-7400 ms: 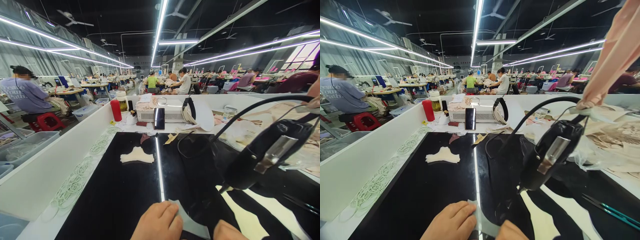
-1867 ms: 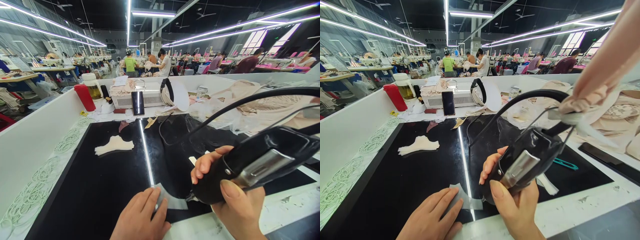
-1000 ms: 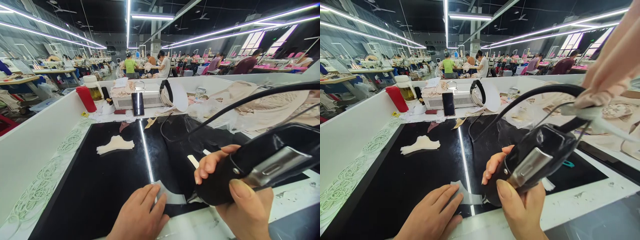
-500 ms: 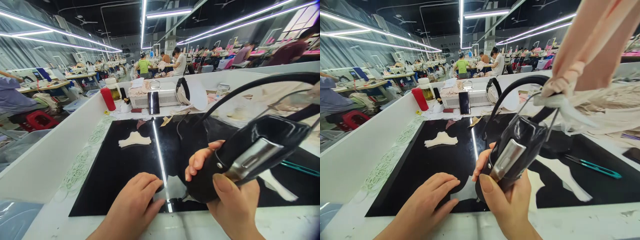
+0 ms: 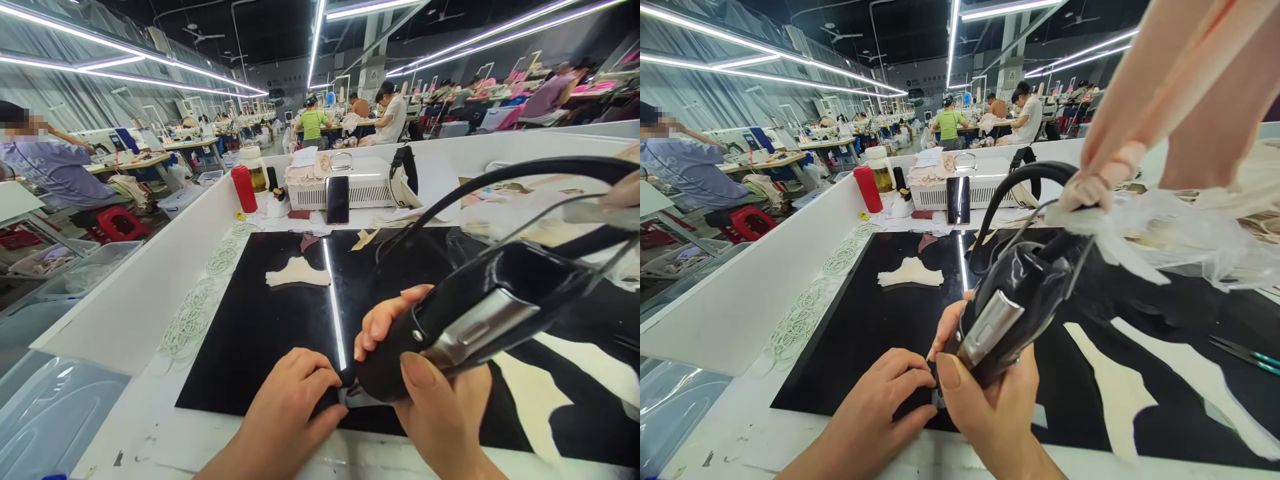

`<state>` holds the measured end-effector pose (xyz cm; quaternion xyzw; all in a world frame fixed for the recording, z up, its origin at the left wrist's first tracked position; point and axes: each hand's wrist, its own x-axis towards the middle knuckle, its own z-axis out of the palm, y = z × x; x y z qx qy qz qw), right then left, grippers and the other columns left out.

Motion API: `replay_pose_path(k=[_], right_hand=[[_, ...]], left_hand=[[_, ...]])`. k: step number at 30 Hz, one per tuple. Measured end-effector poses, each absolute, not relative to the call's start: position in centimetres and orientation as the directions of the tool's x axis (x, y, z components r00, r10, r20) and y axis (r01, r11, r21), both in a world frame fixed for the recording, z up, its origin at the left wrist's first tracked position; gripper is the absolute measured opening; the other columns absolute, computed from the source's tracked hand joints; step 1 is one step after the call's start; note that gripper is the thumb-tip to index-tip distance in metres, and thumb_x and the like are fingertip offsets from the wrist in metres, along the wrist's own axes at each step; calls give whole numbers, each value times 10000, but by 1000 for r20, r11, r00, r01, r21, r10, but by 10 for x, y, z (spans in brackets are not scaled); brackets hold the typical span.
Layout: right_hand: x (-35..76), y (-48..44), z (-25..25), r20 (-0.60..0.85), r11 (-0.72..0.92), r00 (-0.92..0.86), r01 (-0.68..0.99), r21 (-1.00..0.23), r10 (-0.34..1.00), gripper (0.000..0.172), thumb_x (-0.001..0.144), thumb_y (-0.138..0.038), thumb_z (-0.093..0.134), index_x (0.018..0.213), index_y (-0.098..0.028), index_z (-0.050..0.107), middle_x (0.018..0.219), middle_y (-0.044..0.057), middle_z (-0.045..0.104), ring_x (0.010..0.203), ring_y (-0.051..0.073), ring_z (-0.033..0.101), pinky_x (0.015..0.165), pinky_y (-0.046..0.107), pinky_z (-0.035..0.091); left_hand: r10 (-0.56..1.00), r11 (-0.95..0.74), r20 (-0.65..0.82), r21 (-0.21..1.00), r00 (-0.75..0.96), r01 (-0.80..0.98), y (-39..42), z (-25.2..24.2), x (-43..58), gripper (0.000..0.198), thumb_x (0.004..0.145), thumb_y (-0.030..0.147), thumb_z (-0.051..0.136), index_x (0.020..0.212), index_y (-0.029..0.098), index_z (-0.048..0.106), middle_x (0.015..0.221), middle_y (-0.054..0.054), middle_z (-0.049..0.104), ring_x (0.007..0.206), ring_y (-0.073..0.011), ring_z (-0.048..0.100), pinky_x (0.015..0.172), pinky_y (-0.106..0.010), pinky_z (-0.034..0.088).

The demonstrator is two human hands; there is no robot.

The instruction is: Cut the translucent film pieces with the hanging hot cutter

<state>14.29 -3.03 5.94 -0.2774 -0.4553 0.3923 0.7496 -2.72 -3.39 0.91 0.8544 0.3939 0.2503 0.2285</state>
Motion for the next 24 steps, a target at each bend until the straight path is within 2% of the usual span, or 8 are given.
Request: replay_pose_path(k=[3, 9, 16, 20, 24], right_hand=[[138, -28, 60, 469, 539, 270, -340, -771, 841, 339, 900, -395, 780, 1154, -291, 581, 813, -22, 648, 632, 151, 620, 554, 297, 577], [136, -28, 57, 462, 530, 264, -351, -772, 847, 319, 900, -368, 770, 1155, -298, 591, 812, -16, 643, 627, 164, 620, 566, 327, 573], [137, -32, 55, 410, 486, 268, -366, -794, 872, 300, 919, -353, 753, 1164, -307, 587, 833, -18, 639, 641, 167, 620, 578, 337, 559], [143, -36, 57, 443, 491, 211, -360, -794, 871, 281, 920, -278, 733, 1165, -316, 600, 823, -17, 632, 674, 164, 605, 594, 319, 579], [142, -38, 55, 456, 503, 212, -339, -795, 864, 285, 918, -315, 739, 1165, -310, 596, 808, -13, 624, 670, 171, 584, 582, 320, 573]], left_hand=[[807, -542, 218, 644, 549, 540, -34, 12, -28, 298, 844, 71, 742, 1083, 240, 691, 1105, -28, 692, 1039, -212, 640, 924, -347, 557], [823, -525, 266, 693, 501, 494, -33, 11, -29, 205, 959, 94, 556, 1048, 228, 683, 1069, -35, 706, 1016, -194, 652, 924, -335, 560], [830, -521, 287, 704, 478, 482, -32, 11, -27, 206, 966, 90, 547, 1032, 229, 684, 1053, -25, 717, 991, -185, 657, 893, -317, 557], [831, -517, 281, 707, 480, 482, -32, 12, -25, 197, 968, 90, 555, 1029, 227, 683, 1055, -21, 717, 990, -185, 655, 889, -319, 550], [830, -518, 275, 705, 485, 485, -32, 12, -24, 203, 972, 82, 549, 1029, 225, 680, 1055, -23, 718, 988, -190, 652, 895, -331, 544]])
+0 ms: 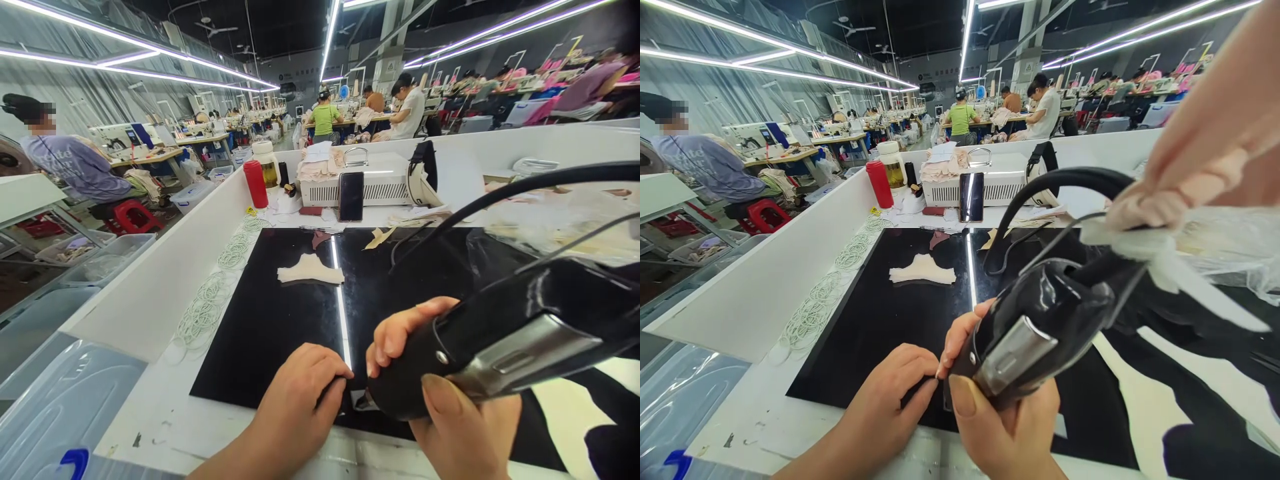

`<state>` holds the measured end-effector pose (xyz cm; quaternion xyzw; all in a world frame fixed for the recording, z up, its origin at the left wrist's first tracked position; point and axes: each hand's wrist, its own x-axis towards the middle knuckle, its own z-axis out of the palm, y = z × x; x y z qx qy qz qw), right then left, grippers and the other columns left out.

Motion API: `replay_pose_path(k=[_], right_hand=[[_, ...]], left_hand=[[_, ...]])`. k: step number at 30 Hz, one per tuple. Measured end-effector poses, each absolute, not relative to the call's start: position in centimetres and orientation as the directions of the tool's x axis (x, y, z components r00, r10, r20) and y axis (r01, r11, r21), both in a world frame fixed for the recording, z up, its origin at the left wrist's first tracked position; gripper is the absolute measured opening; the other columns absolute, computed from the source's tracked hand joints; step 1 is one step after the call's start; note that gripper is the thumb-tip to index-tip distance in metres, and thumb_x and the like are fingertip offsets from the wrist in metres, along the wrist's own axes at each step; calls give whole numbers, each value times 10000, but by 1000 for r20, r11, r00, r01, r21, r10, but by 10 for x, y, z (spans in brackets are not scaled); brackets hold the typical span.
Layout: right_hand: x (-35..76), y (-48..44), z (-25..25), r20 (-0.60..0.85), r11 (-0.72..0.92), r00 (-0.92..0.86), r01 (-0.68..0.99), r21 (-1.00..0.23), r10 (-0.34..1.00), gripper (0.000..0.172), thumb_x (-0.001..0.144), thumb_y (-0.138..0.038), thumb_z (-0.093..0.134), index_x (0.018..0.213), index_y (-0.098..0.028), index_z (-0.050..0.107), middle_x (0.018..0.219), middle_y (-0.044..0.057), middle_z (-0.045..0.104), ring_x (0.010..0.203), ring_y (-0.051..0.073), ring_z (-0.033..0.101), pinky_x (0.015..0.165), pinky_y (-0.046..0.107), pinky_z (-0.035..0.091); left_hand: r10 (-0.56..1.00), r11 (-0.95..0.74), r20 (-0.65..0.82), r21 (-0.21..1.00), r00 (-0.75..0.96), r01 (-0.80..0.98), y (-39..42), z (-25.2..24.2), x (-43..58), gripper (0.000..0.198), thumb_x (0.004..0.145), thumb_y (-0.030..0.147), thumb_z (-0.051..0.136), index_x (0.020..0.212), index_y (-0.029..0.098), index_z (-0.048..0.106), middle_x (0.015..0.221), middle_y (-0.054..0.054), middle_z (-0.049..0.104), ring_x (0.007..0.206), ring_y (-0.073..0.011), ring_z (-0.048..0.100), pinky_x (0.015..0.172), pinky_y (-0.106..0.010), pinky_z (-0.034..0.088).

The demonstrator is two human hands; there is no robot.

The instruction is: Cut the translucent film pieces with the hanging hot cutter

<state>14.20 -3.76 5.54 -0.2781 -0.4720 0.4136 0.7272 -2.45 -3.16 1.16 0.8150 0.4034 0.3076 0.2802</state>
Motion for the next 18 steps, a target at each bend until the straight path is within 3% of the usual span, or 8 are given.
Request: replay_pose_path(k=[4, 8, 12, 15, 18], right_hand=[[140, -37, 56, 461, 509, 220, -307, -804, 860, 255, 945, -352, 719, 1151, -298, 578, 794, -13, 626, 646, 170, 596, 589, 334, 567], [151, -38, 63, 470, 496, 160, -231, -837, 868, 334, 912, -460, 754, 1152, -296, 588, 837, -4, 645, 701, 180, 630, 655, 342, 583], [171, -40, 79, 480, 511, 287, -40, -859, 829, 346, 830, -412, 839, 1108, -286, 677, 988, 47, 656, 820, 225, 671, 617, 318, 608], [183, -37, 89, 460, 520, 417, -36, -853, 784, 402, 818, -319, 846, 1181, -306, 673, 947, 41, 662, 777, 240, 669, 609, 362, 622], [190, -32, 90, 462, 530, 454, -27, -848, 762, 506, 800, -334, 863, 1253, -324, 638, 901, 21, 665, 728, 229, 652, 621, 390, 612]], left_hand=[[824, -531, 280, 686, 493, 497, -31, 10, -25, 211, 959, 64, 558, 1034, 217, 682, 1055, -27, 714, 990, -190, 650, 895, -331, 542], [784, -586, 276, 624, 556, 517, -34, 11, -27, 247, 967, 68, 536, 1054, 223, 708, 1068, -39, 694, 996, -192, 644, 891, -331, 540], [685, -684, 249, 541, 684, 489, -32, 17, -29, 251, 951, 46, 542, 996, 221, 716, 1003, -28, 688, 927, -178, 650, 846, -304, 533], [612, -741, 232, 502, 756, 446, -15, 25, -28, 258, 983, 44, 520, 1038, 216, 704, 990, -24, 698, 931, -168, 664, 850, -283, 533], [532, -792, 238, 480, 812, 378, 12, 32, -21, 193, 1009, 91, 555, 1106, 206, 675, 1069, -35, 711, 1025, -180, 665, 941, -311, 528]])
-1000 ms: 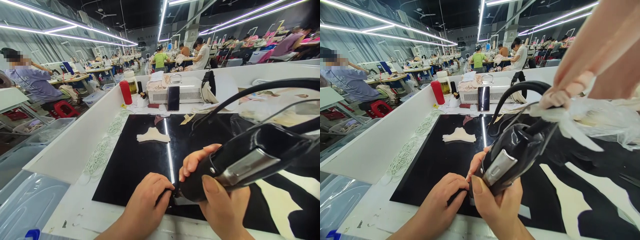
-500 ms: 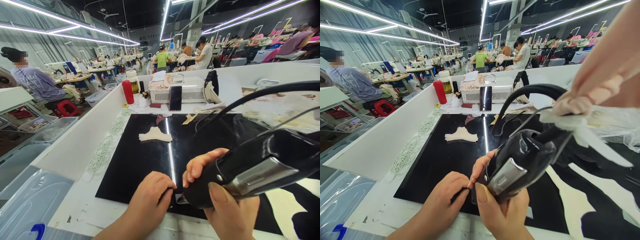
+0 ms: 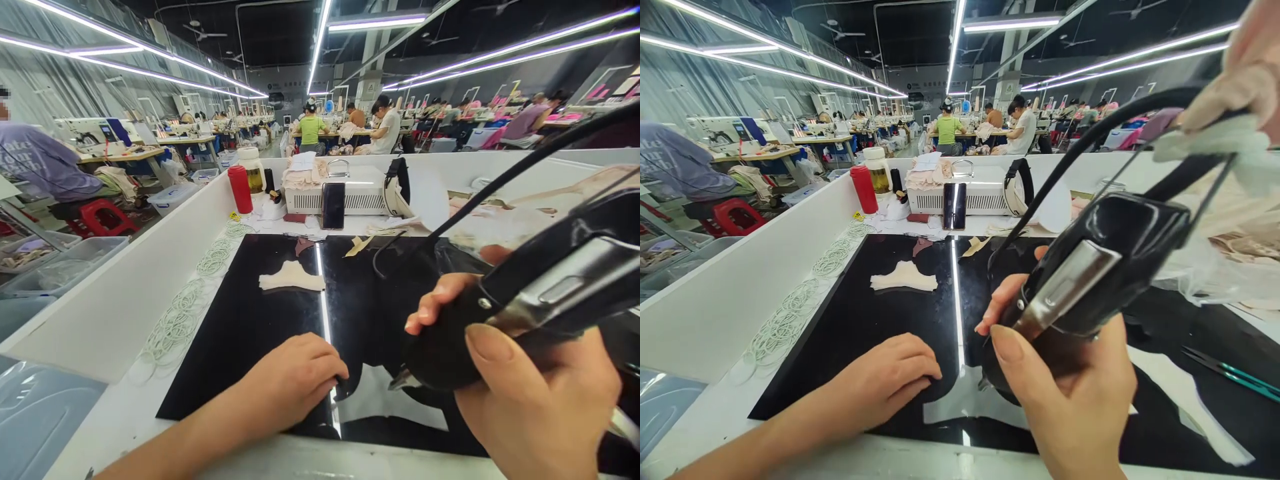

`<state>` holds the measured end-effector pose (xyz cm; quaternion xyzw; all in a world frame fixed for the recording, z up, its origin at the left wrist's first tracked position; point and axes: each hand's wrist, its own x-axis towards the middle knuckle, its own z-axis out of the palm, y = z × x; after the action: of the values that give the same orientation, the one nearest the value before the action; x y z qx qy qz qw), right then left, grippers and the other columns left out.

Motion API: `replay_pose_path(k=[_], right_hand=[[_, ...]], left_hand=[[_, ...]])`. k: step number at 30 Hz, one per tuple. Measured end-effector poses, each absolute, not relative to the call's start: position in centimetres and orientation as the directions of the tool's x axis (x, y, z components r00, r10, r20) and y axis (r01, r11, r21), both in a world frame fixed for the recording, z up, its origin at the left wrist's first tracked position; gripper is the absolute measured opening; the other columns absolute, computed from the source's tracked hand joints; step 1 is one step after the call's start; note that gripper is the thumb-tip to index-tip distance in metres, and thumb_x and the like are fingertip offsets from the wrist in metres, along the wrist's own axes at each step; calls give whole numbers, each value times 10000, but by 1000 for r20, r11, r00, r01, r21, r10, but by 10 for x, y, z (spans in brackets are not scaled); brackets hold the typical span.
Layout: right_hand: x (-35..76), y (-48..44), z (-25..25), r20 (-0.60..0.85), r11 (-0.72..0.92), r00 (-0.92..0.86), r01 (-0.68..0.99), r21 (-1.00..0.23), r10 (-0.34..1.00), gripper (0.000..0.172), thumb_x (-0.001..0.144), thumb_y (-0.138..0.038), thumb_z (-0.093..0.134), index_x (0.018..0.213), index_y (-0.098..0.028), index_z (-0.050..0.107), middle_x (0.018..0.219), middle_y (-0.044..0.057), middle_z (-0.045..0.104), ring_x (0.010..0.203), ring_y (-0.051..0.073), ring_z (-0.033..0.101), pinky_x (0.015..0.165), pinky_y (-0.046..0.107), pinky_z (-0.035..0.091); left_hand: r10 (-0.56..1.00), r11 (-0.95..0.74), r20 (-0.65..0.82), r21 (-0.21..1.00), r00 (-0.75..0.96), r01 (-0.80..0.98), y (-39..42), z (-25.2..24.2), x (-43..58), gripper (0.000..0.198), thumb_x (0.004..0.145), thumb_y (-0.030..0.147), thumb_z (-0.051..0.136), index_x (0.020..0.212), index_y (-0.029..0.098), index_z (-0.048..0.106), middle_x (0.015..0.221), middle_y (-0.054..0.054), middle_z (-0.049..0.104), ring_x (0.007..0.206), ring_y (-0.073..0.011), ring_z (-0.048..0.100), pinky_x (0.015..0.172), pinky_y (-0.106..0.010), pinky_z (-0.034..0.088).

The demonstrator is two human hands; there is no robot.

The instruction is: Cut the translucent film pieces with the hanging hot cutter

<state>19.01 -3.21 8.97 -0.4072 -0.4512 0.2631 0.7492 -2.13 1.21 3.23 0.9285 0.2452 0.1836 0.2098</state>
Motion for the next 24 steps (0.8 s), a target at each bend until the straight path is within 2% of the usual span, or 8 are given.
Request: replay_pose_path(k=[2, 5, 11, 14, 16, 21, 24], right_hand=[[193, -30, 86, 467, 526, 442, -14, -850, 766, 543, 781, -349, 884, 1258, -323, 627, 898, 19, 671, 738, 232, 660, 613, 391, 607], [193, -29, 81, 461, 521, 442, -18, -853, 769, 493, 801, -363, 872, 1225, -316, 625, 894, 11, 669, 739, 224, 661, 644, 403, 603], [189, -27, 75, 471, 540, 431, -46, -840, 770, 415, 840, -393, 827, 1195, -318, 625, 836, -8, 646, 673, 214, 640, 588, 390, 579], [186, -25, 71, 452, 532, 427, -81, -843, 783, 431, 843, -388, 819, 1220, -324, 620, 849, -6, 633, 662, 210, 638, 595, 405, 587], [184, -25, 69, 454, 537, 433, -89, -839, 779, 434, 837, -388, 819, 1220, -327, 625, 842, -10, 620, 637, 203, 623, 603, 413, 584], [185, -25, 70, 351, 446, 403, -170, -879, 845, 500, 767, -420, 885, 1187, -362, 620, 824, -23, 616, 658, 216, 612, 653, 439, 596], [188, -25, 70, 310, 417, 400, -216, -883, 863, 555, 715, -406, 921, 1177, -370, 615, 815, -28, 614, 655, 212, 590, 633, 423, 597]], left_hand=[[465, -809, 235, 504, 853, 303, 30, 35, -15, 208, 961, 122, 674, 1153, 198, 649, 1154, -45, 718, 1112, -198, 655, 1024, -340, 507], [368, -799, 224, 573, 902, 183, 47, 36, -6, 424, 867, 172, 817, 1239, 203, 618, 1247, -50, 717, 1233, -211, 623, 1100, -337, 474], [306, -766, 217, 635, 927, 105, 50, 28, -2, 531, 885, 245, 802, 1367, 287, 582, 1313, -47, 710, 1372, -236, 565, 1162, -391, 441], [300, -777, 205, 619, 931, 114, 48, 25, -1, 574, 856, 274, 829, 1367, 268, 568, 1312, -67, 710, 1400, -251, 548, 1242, -477, 330], [298, -783, 190, 609, 936, 126, 47, 25, 0, 604, 830, 296, 852, 1359, 237, 564, 1290, -86, 716, 1397, -251, 552, 1262, -493, 282], [297, -768, 176, 628, 939, 125, 47, 25, 2, 670, 791, 334, 882, 1358, 235, 540, 1292, -91, 715, 1403, -248, 547, 1270, -499, 258], [303, -759, 188, 641, 934, 118, 47, 24, 2, 721, 760, 346, 902, 1368, 253, 527, 1289, -78, 719, 1393, -261, 558, 1263, -503, 274]])
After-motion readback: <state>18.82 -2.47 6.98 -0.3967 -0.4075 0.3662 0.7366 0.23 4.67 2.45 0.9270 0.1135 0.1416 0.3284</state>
